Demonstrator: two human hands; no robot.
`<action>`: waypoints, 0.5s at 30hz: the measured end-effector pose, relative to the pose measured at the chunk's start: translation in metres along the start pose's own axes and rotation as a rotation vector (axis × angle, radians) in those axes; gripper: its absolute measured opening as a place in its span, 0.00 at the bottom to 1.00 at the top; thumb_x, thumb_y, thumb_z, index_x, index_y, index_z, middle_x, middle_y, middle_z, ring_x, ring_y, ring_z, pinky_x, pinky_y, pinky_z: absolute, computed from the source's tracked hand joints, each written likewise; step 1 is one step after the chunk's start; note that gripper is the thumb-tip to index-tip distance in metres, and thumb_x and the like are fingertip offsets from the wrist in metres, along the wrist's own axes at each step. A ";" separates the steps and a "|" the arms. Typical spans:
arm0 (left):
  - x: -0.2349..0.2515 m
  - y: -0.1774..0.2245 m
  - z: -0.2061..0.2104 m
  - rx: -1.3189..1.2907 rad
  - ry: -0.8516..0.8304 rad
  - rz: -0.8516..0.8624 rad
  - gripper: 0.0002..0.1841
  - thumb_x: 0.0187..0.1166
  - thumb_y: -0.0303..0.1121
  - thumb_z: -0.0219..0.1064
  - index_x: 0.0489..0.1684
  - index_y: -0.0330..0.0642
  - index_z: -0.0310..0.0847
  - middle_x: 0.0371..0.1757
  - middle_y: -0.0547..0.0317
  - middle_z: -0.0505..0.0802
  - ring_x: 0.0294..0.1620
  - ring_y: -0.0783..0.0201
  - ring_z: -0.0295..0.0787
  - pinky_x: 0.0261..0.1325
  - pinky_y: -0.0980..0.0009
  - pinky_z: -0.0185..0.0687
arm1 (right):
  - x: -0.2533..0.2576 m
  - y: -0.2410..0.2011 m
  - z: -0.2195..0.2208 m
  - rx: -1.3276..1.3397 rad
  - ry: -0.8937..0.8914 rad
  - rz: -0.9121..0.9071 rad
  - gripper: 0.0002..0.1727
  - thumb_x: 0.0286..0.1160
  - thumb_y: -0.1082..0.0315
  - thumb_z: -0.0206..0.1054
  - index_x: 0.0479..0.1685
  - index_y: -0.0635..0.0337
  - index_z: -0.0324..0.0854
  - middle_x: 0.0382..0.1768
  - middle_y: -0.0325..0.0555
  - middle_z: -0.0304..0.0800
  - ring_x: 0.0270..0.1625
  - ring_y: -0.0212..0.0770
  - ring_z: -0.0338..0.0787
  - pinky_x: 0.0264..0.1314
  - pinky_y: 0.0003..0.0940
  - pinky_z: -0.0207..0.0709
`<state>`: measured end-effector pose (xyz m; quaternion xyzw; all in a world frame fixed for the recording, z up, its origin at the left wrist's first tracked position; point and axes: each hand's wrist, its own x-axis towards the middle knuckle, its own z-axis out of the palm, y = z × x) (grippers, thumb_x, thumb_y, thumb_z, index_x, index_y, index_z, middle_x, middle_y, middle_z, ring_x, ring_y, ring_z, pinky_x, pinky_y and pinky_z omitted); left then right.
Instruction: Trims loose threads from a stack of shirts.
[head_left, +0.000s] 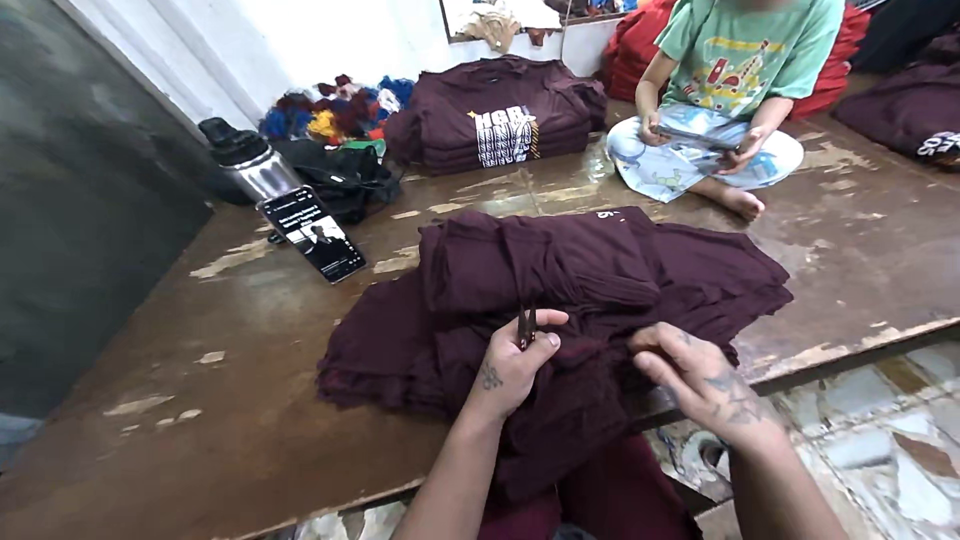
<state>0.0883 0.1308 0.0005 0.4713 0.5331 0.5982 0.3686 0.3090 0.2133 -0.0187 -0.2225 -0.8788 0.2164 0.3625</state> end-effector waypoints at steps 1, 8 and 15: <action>0.002 0.001 0.001 0.003 0.002 -0.010 0.14 0.74 0.20 0.58 0.53 0.35 0.86 0.29 0.78 0.87 0.27 0.86 0.78 0.34 0.86 0.76 | 0.005 -0.009 0.006 -0.006 -0.021 0.028 0.35 0.86 0.42 0.55 0.66 0.71 0.80 0.51 0.59 0.92 0.48 0.46 0.93 0.51 0.40 0.87; -0.007 0.005 -0.002 0.119 -0.074 0.022 0.14 0.76 0.21 0.60 0.57 0.32 0.84 0.28 0.78 0.88 0.25 0.87 0.77 0.30 0.87 0.74 | 0.013 -0.002 0.019 -0.010 0.054 -0.107 0.11 0.79 0.72 0.61 0.39 0.66 0.90 0.33 0.52 0.94 0.34 0.43 0.95 0.43 0.34 0.88; -0.015 0.026 -0.008 0.998 -0.246 0.333 0.25 0.77 0.39 0.63 0.70 0.35 0.81 0.49 0.44 0.93 0.41 0.49 0.94 0.38 0.50 0.87 | -0.012 -0.005 0.004 -0.135 0.080 -0.166 0.10 0.76 0.71 0.61 0.36 0.64 0.88 0.33 0.51 0.95 0.34 0.42 0.95 0.39 0.31 0.87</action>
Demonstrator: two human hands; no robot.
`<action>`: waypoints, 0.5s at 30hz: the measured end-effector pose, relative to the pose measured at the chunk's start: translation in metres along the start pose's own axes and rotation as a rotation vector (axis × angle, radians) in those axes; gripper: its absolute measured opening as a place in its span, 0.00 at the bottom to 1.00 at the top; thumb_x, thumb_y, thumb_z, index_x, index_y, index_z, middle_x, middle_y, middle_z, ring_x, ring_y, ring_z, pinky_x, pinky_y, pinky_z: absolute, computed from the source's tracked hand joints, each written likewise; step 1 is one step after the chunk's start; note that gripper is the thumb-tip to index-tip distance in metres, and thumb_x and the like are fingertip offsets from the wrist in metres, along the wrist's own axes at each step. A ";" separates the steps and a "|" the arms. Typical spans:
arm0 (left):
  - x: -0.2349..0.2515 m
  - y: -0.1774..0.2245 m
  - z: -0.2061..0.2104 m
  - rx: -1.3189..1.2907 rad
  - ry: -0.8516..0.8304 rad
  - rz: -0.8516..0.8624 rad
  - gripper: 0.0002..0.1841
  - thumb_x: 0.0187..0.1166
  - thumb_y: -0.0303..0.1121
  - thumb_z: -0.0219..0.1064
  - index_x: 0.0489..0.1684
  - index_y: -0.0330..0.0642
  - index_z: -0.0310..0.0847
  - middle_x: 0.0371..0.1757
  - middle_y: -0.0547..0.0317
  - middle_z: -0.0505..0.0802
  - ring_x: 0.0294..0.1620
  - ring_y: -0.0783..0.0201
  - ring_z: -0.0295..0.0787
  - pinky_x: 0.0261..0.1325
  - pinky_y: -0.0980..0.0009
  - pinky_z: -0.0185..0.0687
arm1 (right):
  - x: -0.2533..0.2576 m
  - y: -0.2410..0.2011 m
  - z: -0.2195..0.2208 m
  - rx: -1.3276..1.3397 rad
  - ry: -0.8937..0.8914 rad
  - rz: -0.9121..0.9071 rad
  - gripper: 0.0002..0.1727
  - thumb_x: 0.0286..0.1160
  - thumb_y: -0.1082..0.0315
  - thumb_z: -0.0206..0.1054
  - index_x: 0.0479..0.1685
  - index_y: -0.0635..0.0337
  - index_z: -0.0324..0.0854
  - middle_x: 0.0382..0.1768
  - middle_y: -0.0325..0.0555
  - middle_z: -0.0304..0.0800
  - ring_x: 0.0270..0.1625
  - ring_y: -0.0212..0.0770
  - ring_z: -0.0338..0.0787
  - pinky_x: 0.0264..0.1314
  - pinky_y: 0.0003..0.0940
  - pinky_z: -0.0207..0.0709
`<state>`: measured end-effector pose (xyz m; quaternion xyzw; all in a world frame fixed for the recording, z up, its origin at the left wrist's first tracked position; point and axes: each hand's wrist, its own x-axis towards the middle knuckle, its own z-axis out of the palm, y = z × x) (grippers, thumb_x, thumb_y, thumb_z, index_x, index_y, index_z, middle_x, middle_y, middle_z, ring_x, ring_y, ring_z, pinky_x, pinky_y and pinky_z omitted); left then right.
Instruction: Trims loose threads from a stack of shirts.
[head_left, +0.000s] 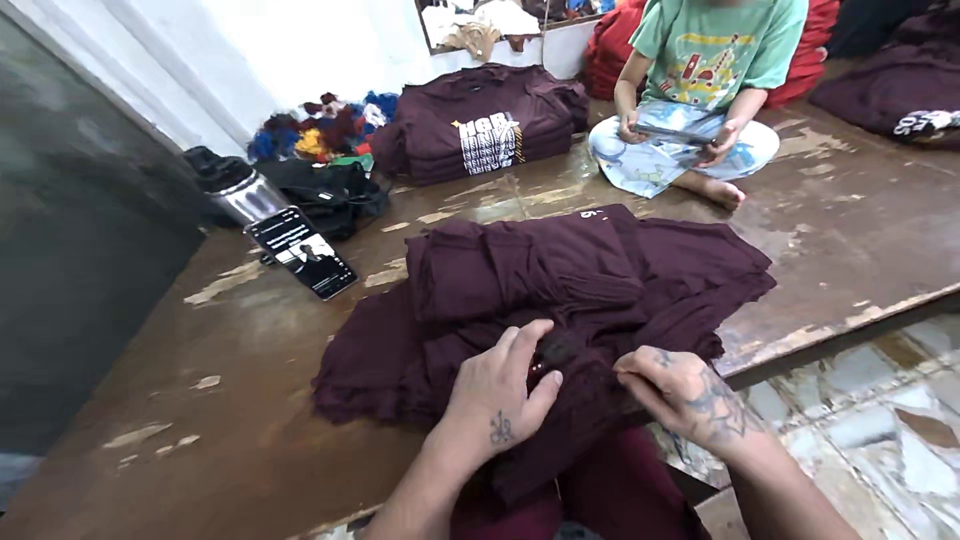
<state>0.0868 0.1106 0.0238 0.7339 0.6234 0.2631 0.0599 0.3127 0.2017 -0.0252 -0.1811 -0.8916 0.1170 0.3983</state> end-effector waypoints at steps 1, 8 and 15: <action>0.000 0.004 -0.005 0.082 0.011 0.091 0.22 0.78 0.40 0.61 0.63 0.36 0.85 0.45 0.44 0.93 0.38 0.48 0.93 0.35 0.50 0.86 | -0.002 -0.003 0.000 -0.007 0.017 -0.005 0.10 0.75 0.71 0.61 0.36 0.63 0.88 0.31 0.50 0.94 0.32 0.40 0.94 0.37 0.30 0.86; 0.006 0.022 -0.019 0.397 0.009 0.404 0.10 0.69 0.26 0.66 0.42 0.44 0.93 0.27 0.53 0.91 0.25 0.50 0.90 0.22 0.57 0.78 | 0.004 -0.017 0.009 0.010 0.136 -0.018 0.08 0.69 0.70 0.63 0.26 0.61 0.85 0.22 0.46 0.84 0.22 0.38 0.84 0.23 0.28 0.76; -0.002 0.021 -0.009 0.438 0.056 0.391 0.14 0.72 0.29 0.63 0.49 0.45 0.93 0.27 0.54 0.90 0.24 0.52 0.87 0.22 0.60 0.76 | 0.003 -0.024 0.019 0.125 0.204 -0.070 0.09 0.71 0.69 0.62 0.26 0.62 0.83 0.20 0.45 0.82 0.22 0.35 0.82 0.24 0.25 0.74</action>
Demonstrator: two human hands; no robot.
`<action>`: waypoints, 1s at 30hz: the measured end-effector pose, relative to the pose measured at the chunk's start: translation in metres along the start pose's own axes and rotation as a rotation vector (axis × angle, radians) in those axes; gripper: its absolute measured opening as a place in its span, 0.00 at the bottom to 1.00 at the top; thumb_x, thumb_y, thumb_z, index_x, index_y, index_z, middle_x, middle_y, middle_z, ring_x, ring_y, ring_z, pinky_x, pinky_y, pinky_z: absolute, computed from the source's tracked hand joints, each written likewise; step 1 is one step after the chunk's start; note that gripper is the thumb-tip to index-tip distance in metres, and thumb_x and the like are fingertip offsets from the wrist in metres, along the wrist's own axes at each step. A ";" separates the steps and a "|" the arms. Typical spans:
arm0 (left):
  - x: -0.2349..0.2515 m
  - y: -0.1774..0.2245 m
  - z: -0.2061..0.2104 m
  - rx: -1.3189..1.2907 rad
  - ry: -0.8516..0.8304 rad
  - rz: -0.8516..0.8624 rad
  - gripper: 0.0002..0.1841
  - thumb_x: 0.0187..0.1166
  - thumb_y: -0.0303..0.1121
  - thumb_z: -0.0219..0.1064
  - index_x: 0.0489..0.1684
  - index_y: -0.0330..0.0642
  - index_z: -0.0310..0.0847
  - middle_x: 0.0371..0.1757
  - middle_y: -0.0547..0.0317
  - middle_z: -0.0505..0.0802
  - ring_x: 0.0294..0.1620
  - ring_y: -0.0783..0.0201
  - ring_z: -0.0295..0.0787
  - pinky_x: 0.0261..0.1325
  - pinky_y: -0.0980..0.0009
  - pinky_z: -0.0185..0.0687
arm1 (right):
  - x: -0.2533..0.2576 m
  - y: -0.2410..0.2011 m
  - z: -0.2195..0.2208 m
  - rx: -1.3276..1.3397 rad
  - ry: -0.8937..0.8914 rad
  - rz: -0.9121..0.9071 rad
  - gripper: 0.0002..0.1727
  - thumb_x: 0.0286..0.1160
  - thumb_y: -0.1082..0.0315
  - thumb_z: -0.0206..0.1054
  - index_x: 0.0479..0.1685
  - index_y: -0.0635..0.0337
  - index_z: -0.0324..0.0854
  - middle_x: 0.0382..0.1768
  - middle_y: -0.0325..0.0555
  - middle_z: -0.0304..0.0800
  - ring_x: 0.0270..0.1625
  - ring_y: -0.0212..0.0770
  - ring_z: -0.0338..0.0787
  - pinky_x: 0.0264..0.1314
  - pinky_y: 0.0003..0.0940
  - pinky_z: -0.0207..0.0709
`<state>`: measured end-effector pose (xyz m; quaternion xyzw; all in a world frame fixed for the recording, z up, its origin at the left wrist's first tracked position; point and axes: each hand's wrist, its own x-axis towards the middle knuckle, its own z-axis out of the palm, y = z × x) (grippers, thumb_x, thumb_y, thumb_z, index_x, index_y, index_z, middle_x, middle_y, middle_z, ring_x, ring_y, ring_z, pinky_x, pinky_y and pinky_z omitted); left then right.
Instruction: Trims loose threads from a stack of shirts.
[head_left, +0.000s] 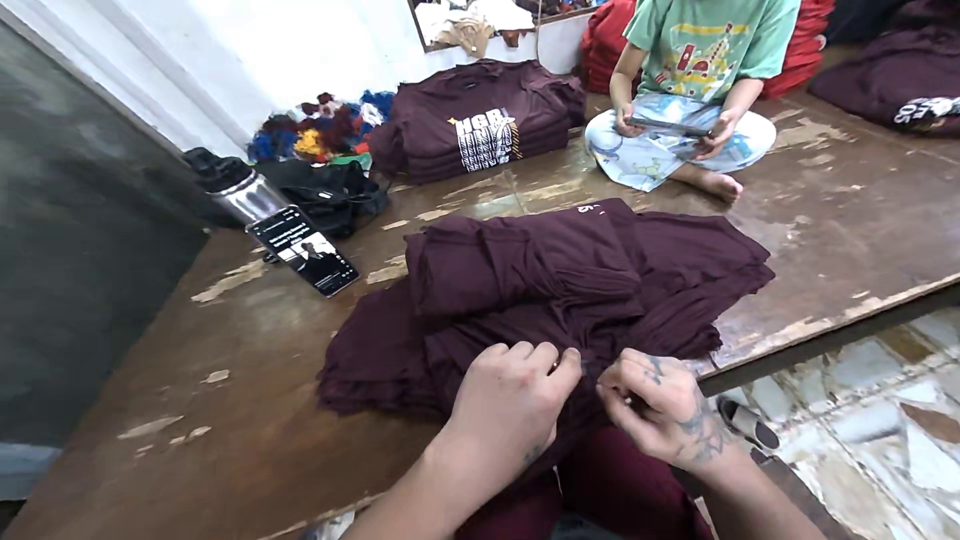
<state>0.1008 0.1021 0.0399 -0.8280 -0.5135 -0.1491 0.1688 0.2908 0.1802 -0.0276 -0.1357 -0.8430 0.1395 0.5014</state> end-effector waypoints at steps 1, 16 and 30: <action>-0.004 -0.001 0.000 0.005 0.008 -0.012 0.14 0.72 0.30 0.63 0.49 0.46 0.94 0.27 0.55 0.90 0.24 0.53 0.87 0.22 0.60 0.77 | -0.006 0.001 0.004 0.027 0.009 -0.019 0.09 0.72 0.69 0.63 0.28 0.62 0.84 0.21 0.43 0.82 0.23 0.33 0.82 0.25 0.23 0.76; -0.036 -0.014 0.016 -0.720 0.183 -0.627 0.28 0.80 0.54 0.65 0.56 0.31 0.80 0.25 0.70 0.79 0.22 0.82 0.68 0.27 0.84 0.66 | -0.007 0.012 -0.009 -0.042 -0.141 0.117 0.34 0.84 0.37 0.55 0.29 0.61 0.85 0.23 0.47 0.86 0.25 0.40 0.87 0.28 0.36 0.80; -0.019 0.006 0.004 -0.022 0.142 -0.141 0.14 0.71 0.30 0.64 0.49 0.44 0.94 0.34 0.54 0.93 0.30 0.53 0.90 0.27 0.60 0.78 | 0.002 0.002 0.006 -0.076 -0.036 0.107 0.10 0.69 0.67 0.62 0.23 0.60 0.82 0.20 0.44 0.83 0.23 0.34 0.83 0.24 0.26 0.76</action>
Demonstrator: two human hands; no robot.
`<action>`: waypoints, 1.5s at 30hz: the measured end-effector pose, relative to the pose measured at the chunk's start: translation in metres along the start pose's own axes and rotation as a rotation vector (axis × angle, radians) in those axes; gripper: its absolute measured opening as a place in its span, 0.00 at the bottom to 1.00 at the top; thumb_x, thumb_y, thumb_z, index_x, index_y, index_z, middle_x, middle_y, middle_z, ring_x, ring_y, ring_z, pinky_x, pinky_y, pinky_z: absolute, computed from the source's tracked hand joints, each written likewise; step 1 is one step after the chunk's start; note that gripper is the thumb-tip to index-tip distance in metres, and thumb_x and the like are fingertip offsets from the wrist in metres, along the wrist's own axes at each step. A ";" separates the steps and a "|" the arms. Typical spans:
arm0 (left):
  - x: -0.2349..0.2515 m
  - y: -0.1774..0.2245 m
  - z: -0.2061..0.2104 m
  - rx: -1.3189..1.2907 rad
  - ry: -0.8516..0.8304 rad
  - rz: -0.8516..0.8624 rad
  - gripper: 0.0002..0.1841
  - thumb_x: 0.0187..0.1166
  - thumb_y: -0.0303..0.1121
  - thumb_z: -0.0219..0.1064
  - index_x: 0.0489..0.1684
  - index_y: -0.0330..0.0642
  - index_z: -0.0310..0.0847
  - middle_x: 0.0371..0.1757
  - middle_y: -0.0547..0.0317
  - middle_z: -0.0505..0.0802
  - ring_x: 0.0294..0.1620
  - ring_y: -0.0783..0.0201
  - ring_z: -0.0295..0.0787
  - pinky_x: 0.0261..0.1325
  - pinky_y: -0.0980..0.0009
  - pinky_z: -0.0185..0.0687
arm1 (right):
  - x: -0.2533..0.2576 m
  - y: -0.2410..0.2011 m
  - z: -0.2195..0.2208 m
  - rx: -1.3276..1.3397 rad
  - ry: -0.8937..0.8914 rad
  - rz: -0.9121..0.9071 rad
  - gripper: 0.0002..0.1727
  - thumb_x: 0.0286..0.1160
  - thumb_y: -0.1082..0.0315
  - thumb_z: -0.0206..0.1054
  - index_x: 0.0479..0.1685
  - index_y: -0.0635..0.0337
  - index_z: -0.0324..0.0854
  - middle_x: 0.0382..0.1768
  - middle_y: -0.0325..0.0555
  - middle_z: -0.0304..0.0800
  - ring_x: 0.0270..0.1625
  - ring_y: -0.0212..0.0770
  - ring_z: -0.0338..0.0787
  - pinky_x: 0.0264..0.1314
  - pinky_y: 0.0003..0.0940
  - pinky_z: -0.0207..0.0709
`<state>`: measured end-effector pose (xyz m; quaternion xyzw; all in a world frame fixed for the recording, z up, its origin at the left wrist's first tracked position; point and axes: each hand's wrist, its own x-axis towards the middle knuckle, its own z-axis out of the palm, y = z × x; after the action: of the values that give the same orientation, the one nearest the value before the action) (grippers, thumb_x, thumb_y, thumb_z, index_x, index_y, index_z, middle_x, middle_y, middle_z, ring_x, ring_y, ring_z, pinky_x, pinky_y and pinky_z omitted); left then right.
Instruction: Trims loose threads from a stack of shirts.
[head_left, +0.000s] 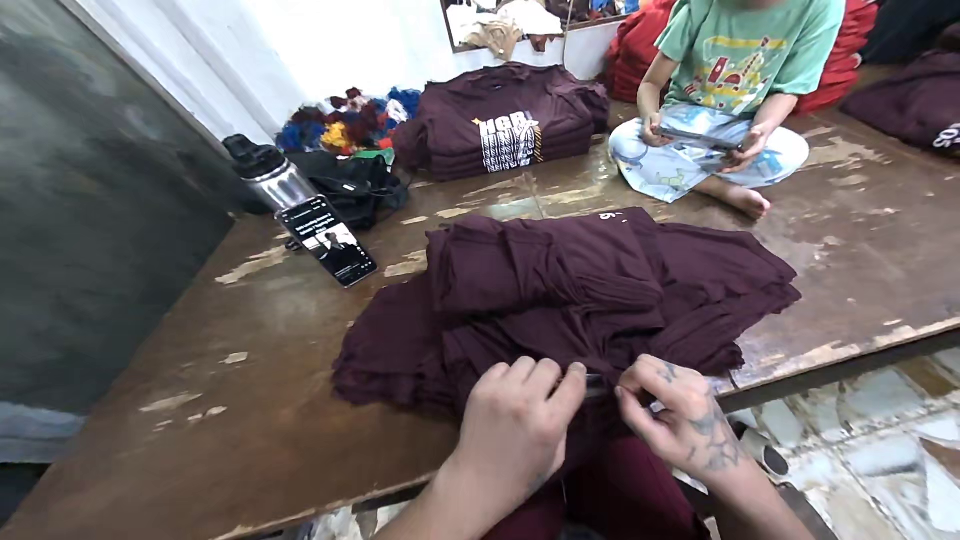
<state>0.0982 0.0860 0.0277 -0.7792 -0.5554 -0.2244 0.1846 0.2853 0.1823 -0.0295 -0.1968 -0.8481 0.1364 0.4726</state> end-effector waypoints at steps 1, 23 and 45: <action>0.003 0.002 0.004 0.026 0.007 0.012 0.14 0.71 0.29 0.65 0.49 0.45 0.94 0.32 0.55 0.93 0.28 0.54 0.88 0.25 0.62 0.75 | 0.000 -0.002 0.001 0.009 0.012 -0.004 0.10 0.69 0.68 0.62 0.22 0.60 0.82 0.20 0.43 0.83 0.22 0.33 0.83 0.24 0.25 0.76; -0.030 -0.041 -0.006 -0.644 -0.491 -0.494 0.20 0.75 0.44 0.73 0.45 0.30 0.84 0.26 0.49 0.88 0.27 0.54 0.86 0.33 0.52 0.82 | -0.044 0.005 -0.029 0.290 -0.434 -0.204 0.19 0.89 0.55 0.59 0.31 0.54 0.86 0.25 0.37 0.89 0.33 0.28 0.88 0.41 0.20 0.82; 0.021 -0.052 -0.035 -0.646 0.778 -0.478 0.05 0.83 0.29 0.63 0.41 0.36 0.80 0.29 0.65 0.87 0.28 0.78 0.83 0.34 0.79 0.81 | 0.080 -0.017 0.025 0.061 -0.317 -0.357 0.20 0.85 0.51 0.59 0.49 0.55 0.91 0.57 0.51 0.93 0.66 0.52 0.89 0.71 0.53 0.80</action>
<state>0.0498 0.1000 0.0709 -0.5082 -0.5107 -0.6898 0.0719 0.2225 0.2037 0.0248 -0.0056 -0.9285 0.1057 0.3558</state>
